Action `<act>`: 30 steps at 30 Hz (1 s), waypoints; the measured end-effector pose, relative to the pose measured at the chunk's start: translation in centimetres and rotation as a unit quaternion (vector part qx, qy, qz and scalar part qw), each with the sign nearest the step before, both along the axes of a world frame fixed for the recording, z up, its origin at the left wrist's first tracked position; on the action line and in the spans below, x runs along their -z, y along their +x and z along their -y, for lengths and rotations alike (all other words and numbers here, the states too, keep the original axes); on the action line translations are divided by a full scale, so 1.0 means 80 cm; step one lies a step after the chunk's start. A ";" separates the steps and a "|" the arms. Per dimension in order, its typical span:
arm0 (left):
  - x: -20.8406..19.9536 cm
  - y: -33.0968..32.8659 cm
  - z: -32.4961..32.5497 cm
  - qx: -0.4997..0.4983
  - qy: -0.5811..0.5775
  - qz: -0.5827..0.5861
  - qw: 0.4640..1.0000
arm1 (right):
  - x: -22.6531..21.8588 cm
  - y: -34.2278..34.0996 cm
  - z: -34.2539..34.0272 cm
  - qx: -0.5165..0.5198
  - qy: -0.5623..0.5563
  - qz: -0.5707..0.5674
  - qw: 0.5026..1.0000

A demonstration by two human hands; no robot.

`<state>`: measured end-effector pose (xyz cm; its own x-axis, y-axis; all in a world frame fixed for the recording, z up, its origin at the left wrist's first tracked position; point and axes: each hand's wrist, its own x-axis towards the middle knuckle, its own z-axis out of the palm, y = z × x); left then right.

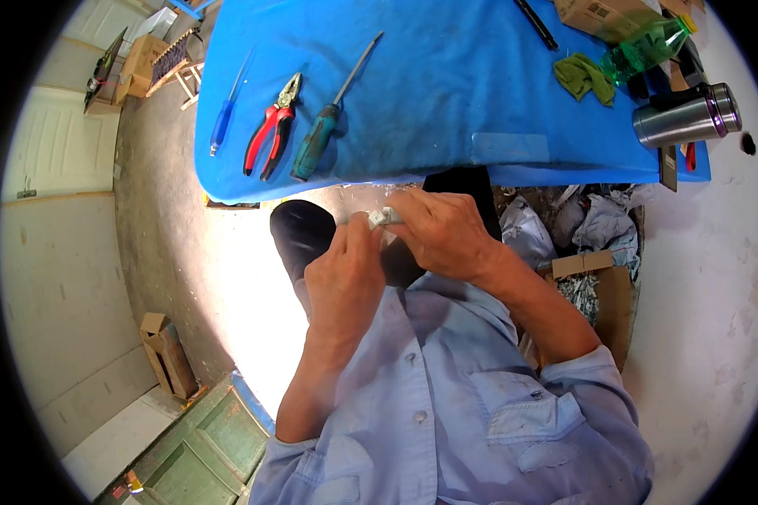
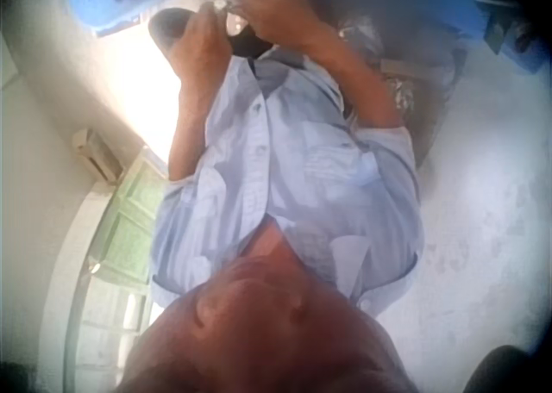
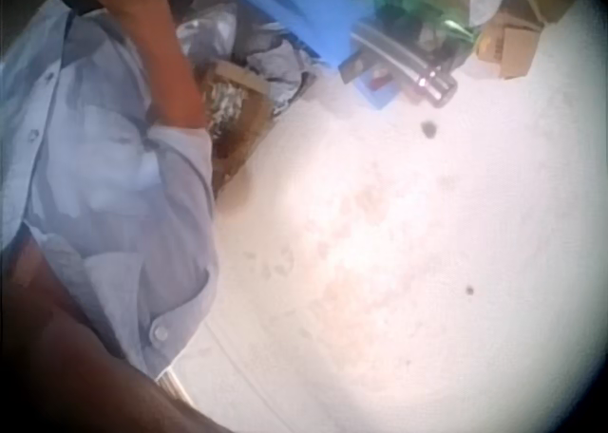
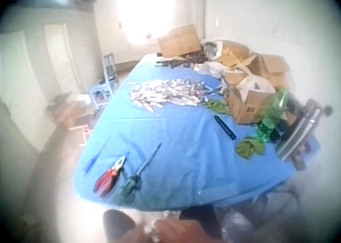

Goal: The person assembles metal components by hand, inserting pins into small metal housings and using a screwdriver to adjust or secure parts.

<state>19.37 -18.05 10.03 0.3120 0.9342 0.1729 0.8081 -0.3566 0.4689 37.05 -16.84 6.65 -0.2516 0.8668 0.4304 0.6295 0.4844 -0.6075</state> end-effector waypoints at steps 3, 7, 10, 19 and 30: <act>0.004 0.001 0.000 0.007 0.011 0.000 1.000 | 0.005 0.006 0.001 -0.005 -0.013 0.014 1.000; 0.003 0.000 -0.002 0.016 -0.010 -0.012 1.000 | 0.002 0.006 0.002 -0.009 -0.010 0.012 1.000; 0.004 -0.010 -0.003 0.039 -0.013 -0.032 0.999 | -0.004 0.007 0.006 -0.034 -0.048 0.012 0.998; 0.001 -0.036 -0.010 0.127 0.010 -0.040 0.991 | -0.013 0.021 0.004 -0.154 -0.327 -0.105 0.926; -0.008 -0.047 -0.017 0.171 -0.032 -0.023 0.984 | -0.016 0.015 0.004 -0.190 -0.322 -0.052 0.926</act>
<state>15.65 -16.71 10.68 0.6167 0.7814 0.0952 0.6662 -0.5825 0.4657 38.26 -17.13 7.93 -0.5775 0.8095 -0.1059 0.4104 0.1757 -0.8948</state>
